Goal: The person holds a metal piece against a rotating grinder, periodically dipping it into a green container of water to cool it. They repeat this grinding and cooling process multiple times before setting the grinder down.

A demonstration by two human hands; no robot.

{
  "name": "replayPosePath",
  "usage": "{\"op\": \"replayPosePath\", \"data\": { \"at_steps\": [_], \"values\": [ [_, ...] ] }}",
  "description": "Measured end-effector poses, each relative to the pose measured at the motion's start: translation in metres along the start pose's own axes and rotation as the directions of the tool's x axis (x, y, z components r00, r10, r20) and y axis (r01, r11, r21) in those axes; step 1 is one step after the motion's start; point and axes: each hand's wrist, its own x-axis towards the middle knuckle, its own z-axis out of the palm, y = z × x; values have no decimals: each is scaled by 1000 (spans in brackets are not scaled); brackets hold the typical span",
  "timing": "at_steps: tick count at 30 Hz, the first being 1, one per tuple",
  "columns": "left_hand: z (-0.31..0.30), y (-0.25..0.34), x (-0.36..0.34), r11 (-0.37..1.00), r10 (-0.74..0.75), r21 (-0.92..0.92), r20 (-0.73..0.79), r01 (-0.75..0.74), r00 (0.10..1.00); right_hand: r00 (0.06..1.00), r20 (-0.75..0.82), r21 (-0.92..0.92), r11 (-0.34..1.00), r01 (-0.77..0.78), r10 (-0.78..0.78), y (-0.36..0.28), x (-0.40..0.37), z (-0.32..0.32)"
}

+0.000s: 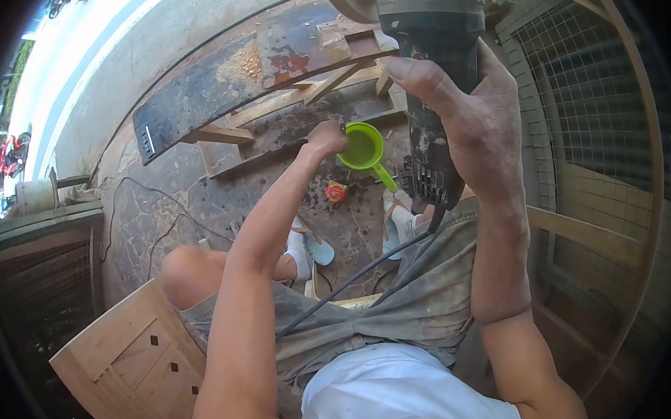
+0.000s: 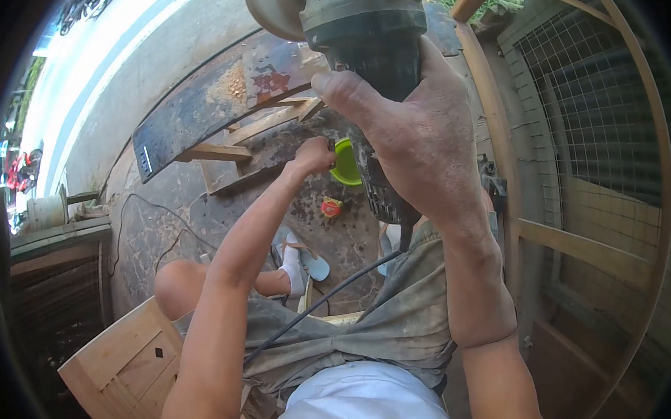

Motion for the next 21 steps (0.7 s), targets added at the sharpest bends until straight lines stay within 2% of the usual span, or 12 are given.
{"op": "replayPosePath", "data": {
  "at_steps": [3, 5, 7, 10, 13, 15, 18, 19, 21],
  "values": [
    [98, -3, 54, 999, 45, 0, -159, -45, 986, 991, -73, -3, 993, -114, 114, -11, 0, 3],
    [158, -5, 84, 994, 81, 80, -172, -68, 982, 975, -133, -24, 983, -181, 176, -15, 1, 5],
    [169, 14, 81, 991, -17, 131, -101, 30, 995, 950, -203, -94, 962, -258, 236, -15, 0, 5],
    [186, 16, 91, 978, -139, 155, -10, 138, 990, 904, -293, -60, 938, -341, 310, -16, 0, 16],
    [199, 9, 94, 954, -2, 299, -44, 15, 999, 883, -340, -57, 930, -364, 324, -14, 2, 21],
    [197, 10, 95, 968, -17, 250, -58, 31, 998, 887, -334, -93, 925, -369, 320, -13, 1, 19],
    [179, 7, 90, 985, 4, 172, -115, 16, 993, 937, -243, -141, 947, -290, 251, -6, 3, 13],
    [168, 7, 82, 989, 20, 150, -138, 1, 990, 944, -186, -109, 950, -294, 271, -5, 3, 10],
    [134, 2, 60, 990, 141, 30, -166, -138, 976, 955, -66, -42, 956, -291, 288, -7, 4, 4]
  ]
}}
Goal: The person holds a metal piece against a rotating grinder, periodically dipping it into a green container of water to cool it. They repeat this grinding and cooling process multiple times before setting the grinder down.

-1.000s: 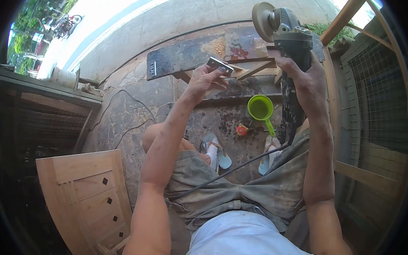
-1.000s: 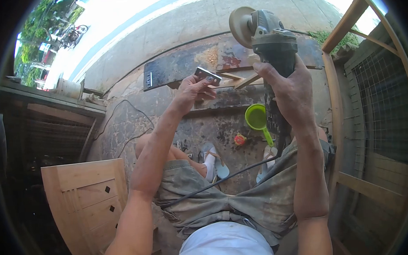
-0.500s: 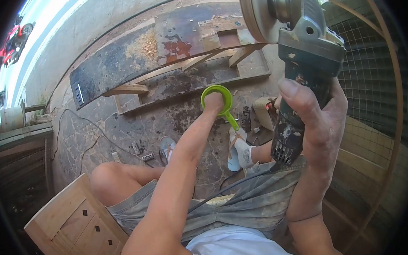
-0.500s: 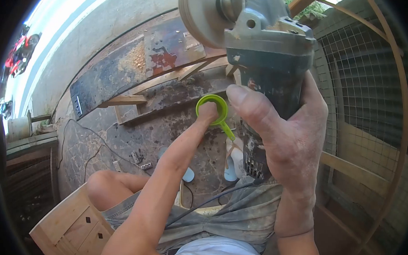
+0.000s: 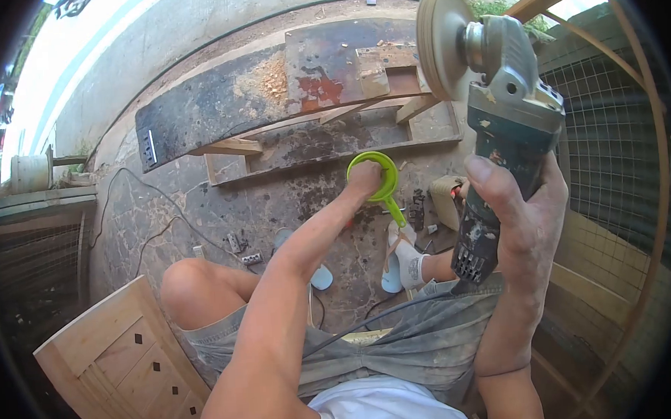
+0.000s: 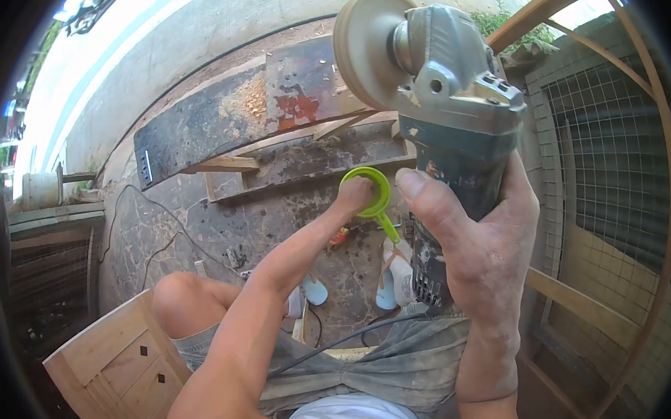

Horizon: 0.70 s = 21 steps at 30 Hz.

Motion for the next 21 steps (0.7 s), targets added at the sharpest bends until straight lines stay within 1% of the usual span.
{"op": "replayPosePath", "data": {
  "at_steps": [1, 4, 6, 7, 8, 10, 12, 13, 14, 17, 20, 21],
  "values": [
    [-26, -2, -11, 996, 60, -68, -22, -61, 998, 999, 22, 1, 999, 42, -42, -1, 0, 1],
    [-140, -3, -54, 970, 177, -195, 158, -145, 971, 990, 71, 74, 991, 114, -119, 4, -1, 3],
    [-201, -8, -75, 982, 185, 6, 138, -187, 973, 981, 77, 72, 982, 173, -178, 7, 0, 5],
    [-239, -7, -90, 984, 76, -174, 180, -44, 981, 976, 80, 69, 978, 195, -200, 9, -1, 6],
    [-276, -4, -107, 933, -23, -345, 235, 106, 972, 971, 82, 50, 974, 221, -225, 9, 0, 6],
    [-332, -4, -147, 789, -105, -590, 143, 170, 984, 960, 87, 18, 964, 266, -267, 13, 0, 8],
    [-369, -14, -192, 528, -102, -849, -57, 6, 993, 954, 96, 51, 958, 281, -284, 19, 2, 14],
    [-379, -16, -212, 370, -122, -923, -157, -102, 980, 954, 106, 71, 959, 275, -281, 17, 0, 17],
    [-382, -17, -228, 325, -142, -929, -235, -179, 961, 953, 122, 91, 959, 267, -277, 15, -2, 21],
    [-382, -27, -264, 193, -199, -890, -448, -414, 871, 935, 177, 42, 952, 303, -306, 13, -10, 33],
    [-381, -26, -265, 198, -296, -836, -549, -513, 782, 917, 233, 41, 945, 325, -325, 16, -18, 49],
    [-383, -20, -263, 193, -271, -799, -601, -570, 752, 918, 266, 29, 954, 299, -295, 17, -22, 52]
  ]
}}
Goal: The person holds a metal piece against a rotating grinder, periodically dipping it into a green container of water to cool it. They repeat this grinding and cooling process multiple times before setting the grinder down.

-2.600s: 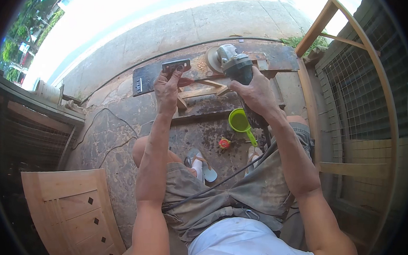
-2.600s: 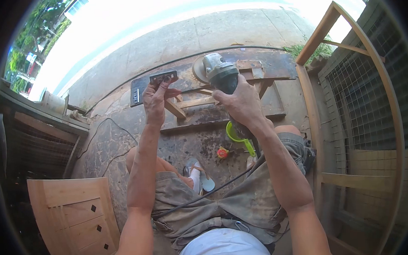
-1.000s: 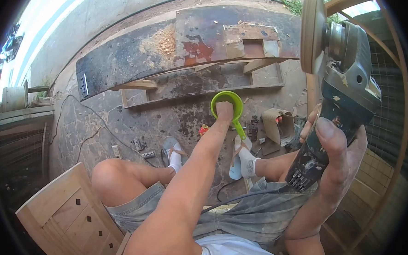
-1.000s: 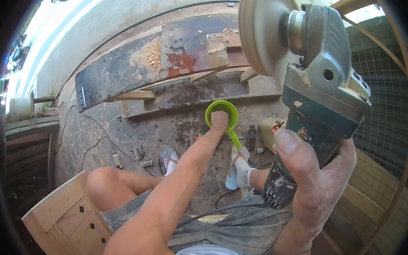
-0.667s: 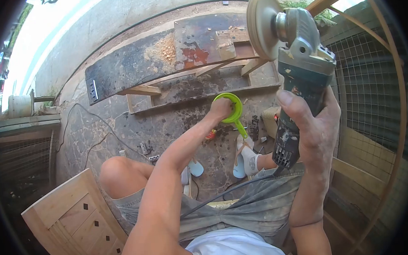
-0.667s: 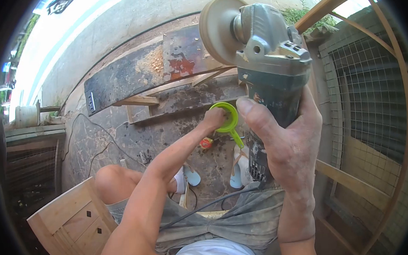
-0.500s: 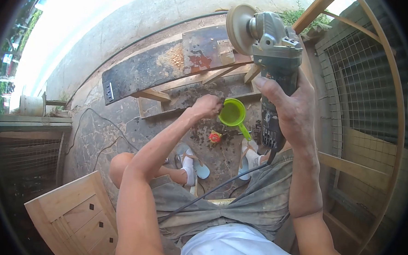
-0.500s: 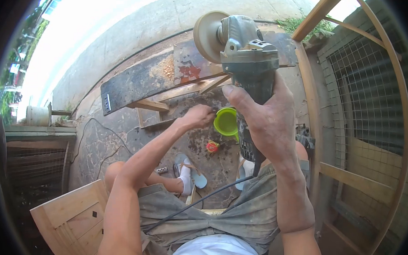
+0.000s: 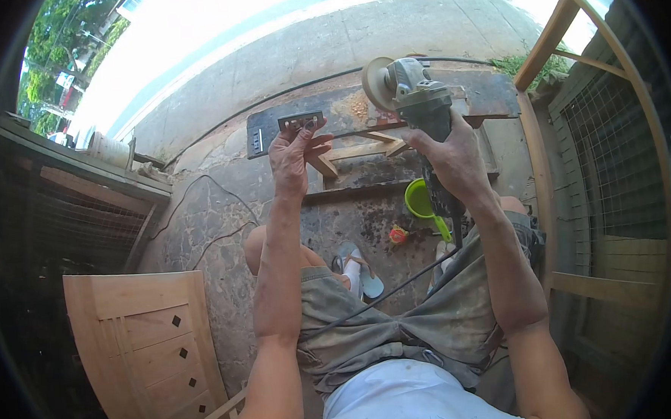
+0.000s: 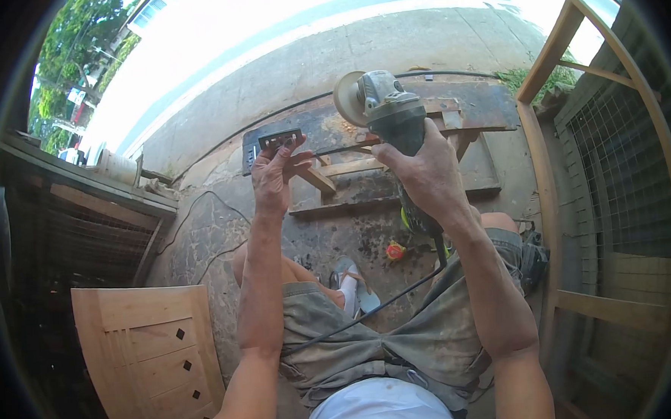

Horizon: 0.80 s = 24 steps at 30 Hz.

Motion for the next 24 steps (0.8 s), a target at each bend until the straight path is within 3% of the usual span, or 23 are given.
{"op": "replayPosePath", "data": {
  "at_steps": [3, 13, 24],
  "values": [
    [11, -7, 5, 997, 41, 72, -83, -35, 996, 999, 39, -51, 998, -34, 36, -1, 1, 10],
    [31, -4, -2, 978, 92, 199, -125, -66, 988, 999, 48, -274, 962, -8, 22, 15, 5, 33],
    [40, -3, -6, 944, 113, 321, -84, -80, 990, 995, 87, -274, 961, -27, 53, 10, 0, 42]
  ]
}}
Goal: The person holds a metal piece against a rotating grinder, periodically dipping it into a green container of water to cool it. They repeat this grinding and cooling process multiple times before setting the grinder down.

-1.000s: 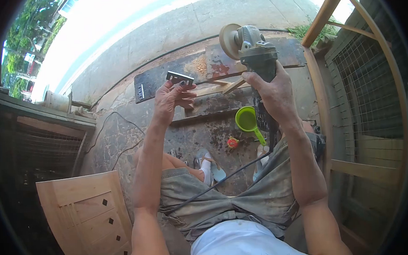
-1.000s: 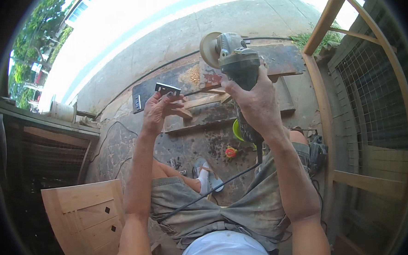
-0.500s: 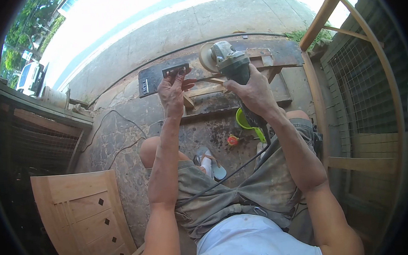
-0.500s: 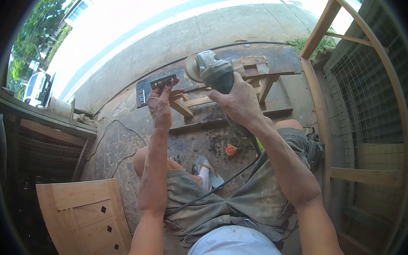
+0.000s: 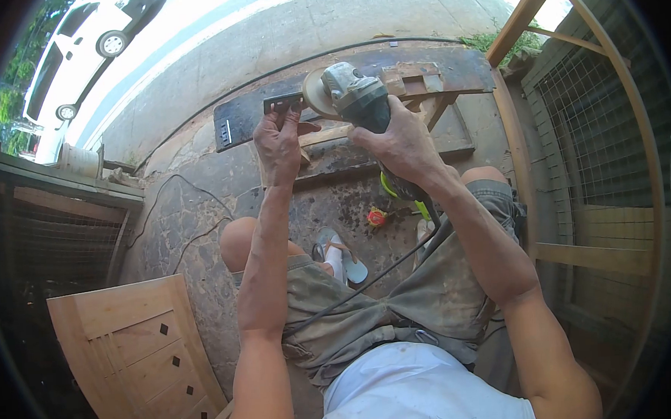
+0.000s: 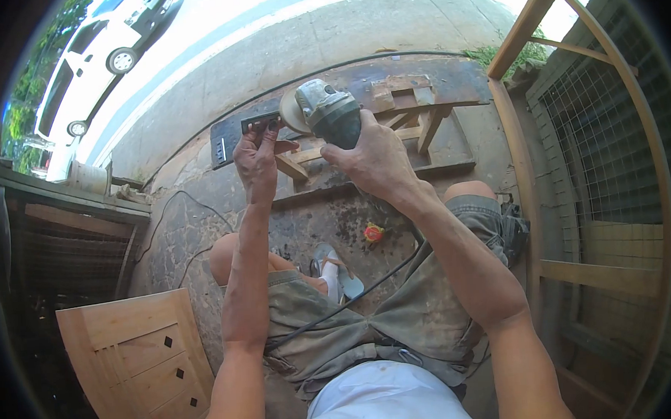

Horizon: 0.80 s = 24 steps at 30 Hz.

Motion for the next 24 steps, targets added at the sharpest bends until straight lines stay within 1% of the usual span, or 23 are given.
{"op": "replayPosePath", "data": {
  "at_steps": [3, 6, 9, 12, 15, 18, 21, 24],
  "values": [
    [1, -4, 0, 999, 13, 53, -2, -13, 1000, 1000, 3, -7, 1000, 2, -2, 0, 1, 0],
    [5, -5, -1, 999, -1, 35, 11, 1, 1000, 1000, 16, 8, 1000, -6, 6, -1, 1, 0],
    [7, -11, 0, 1000, 8, -18, 59, -7, 998, 999, 41, 36, 999, -15, 13, -6, -2, -3],
    [9, -7, -1, 1000, -3, -3, 49, 3, 999, 999, 38, 4, 1000, -20, 20, -9, -3, -7],
    [6, -11, 0, 999, 33, 20, 38, -34, 999, 1000, 3, -7, 1000, -12, 12, 2, 1, -4],
    [5, -12, 0, 998, 19, 62, 53, -22, 998, 1000, -2, -8, 1000, 0, 0, 2, 1, -4],
    [10, -14, 0, 999, 36, -18, 84, -34, 996, 999, 39, 3, 1000, -26, 26, -8, -3, -7],
    [12, -18, 1, 996, 58, -79, 85, -51, 995, 999, 34, -3, 1000, -5, 6, -7, -3, -5]
  ]
}}
